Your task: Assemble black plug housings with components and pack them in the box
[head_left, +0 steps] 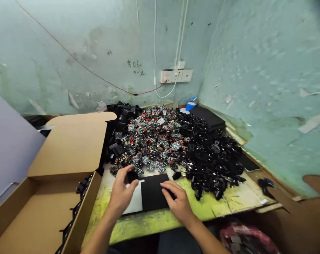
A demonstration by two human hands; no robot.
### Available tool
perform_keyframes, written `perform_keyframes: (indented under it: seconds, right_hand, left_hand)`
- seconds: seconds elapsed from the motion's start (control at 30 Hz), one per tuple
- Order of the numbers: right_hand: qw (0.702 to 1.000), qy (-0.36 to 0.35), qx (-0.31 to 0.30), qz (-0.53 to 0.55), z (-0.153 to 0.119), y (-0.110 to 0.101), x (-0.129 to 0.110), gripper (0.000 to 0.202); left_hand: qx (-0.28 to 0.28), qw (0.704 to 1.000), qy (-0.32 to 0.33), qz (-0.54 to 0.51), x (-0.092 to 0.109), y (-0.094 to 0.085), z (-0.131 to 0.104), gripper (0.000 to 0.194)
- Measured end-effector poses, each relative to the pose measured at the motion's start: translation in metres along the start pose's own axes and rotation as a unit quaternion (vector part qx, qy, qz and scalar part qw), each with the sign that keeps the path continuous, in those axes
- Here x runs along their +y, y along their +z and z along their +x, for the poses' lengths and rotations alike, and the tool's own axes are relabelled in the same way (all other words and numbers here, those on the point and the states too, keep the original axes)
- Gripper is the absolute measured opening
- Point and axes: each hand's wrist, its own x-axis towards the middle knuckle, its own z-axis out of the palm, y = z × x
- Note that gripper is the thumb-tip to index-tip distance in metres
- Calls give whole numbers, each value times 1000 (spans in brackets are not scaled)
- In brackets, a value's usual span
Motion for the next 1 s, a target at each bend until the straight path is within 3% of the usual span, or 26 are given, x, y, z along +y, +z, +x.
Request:
perform_keyframes:
  seconds: [0.1,0.27,0.4,0.5,0.67,0.83,0.9,1.0]
  right_hand:
    - [1000,-3,-10,-15,-6,-8,0,22]
    - [997,-29,-54,-37,-12,-23,1,25]
    - [995,-41,-79,-55,-18,-31,3,25]
    - [995,-34,-75,-63,-25,-37,3,25]
    - [995,-23,-64,-75,-36,-40,6,24]
    - [993,-32,-46,-107,-35,-35,9,22]
    - [989,-37,-68,-124,-30,-33,6,25]
    - [972,-44,-162,-162,-23,-32,1,47]
  left_hand:
    - [22,996,16,-90,-1,21,-27,49]
    - [41,992,87,-83,5,36,-46,68]
    - [66,988,141,-6,5,41,-51,46]
    - [53,986,161,-8,0,46,-55,31]
    - [49,992,115,-24,-8,52,-59,25]
    - [23,997,67,-29,-3,51,-58,21]
    - [27,997,52,-42,-1,49,-57,20]
    - [17,997,31,-67,-2,45,-55,21]
